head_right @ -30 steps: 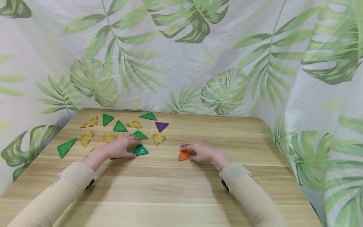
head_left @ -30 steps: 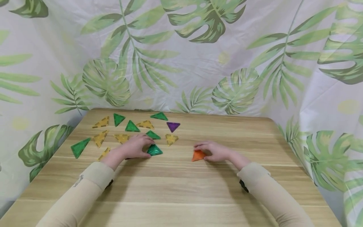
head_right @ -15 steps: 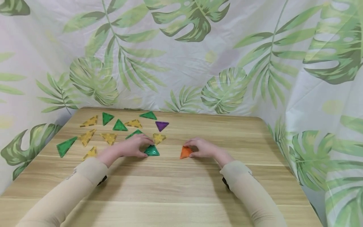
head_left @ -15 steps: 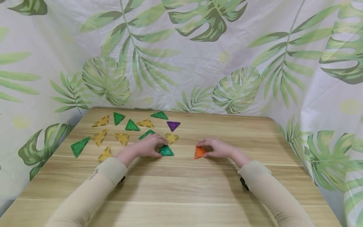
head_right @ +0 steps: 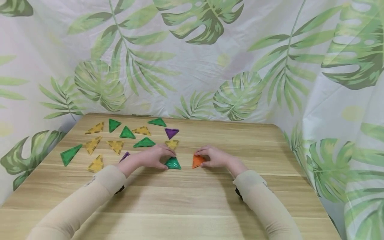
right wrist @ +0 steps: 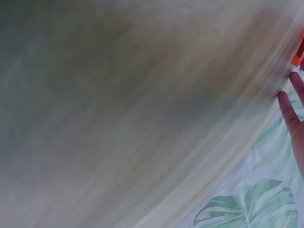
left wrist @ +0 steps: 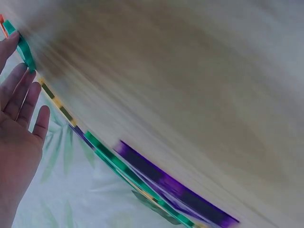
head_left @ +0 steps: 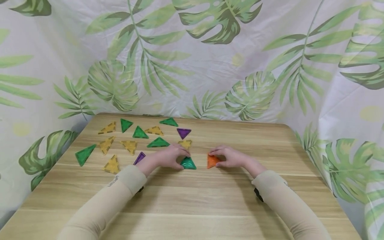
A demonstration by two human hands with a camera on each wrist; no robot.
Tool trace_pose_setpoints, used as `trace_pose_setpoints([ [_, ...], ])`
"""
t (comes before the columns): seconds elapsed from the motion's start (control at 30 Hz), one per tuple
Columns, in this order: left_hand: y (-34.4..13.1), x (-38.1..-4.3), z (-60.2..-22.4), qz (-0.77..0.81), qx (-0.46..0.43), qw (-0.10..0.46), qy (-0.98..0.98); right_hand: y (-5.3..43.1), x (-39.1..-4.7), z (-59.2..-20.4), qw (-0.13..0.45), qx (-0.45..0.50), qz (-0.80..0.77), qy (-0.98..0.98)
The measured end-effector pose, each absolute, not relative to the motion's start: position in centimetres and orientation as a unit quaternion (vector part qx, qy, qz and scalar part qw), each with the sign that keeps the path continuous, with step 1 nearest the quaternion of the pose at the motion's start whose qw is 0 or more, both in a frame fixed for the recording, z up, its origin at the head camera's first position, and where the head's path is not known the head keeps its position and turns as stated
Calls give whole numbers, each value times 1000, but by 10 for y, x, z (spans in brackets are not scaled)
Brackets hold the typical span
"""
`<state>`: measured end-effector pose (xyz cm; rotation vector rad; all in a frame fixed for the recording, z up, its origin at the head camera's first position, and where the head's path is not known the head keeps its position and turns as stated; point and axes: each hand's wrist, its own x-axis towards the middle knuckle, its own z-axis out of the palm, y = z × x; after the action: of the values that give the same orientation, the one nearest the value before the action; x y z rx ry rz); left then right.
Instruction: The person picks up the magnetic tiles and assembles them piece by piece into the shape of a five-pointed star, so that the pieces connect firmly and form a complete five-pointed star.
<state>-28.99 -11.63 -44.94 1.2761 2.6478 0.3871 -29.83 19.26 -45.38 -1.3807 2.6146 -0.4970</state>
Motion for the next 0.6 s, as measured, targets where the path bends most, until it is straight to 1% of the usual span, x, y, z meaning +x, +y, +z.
trace_pose_setpoints([
  [0.33,-90,-294,-449,101,427,93,894,194,-300,-457,53,-464,-156,871],
  [0.6,-78,-294,-447,126,425,108,890,196,-301,-457,73,-459,-162,871],
])
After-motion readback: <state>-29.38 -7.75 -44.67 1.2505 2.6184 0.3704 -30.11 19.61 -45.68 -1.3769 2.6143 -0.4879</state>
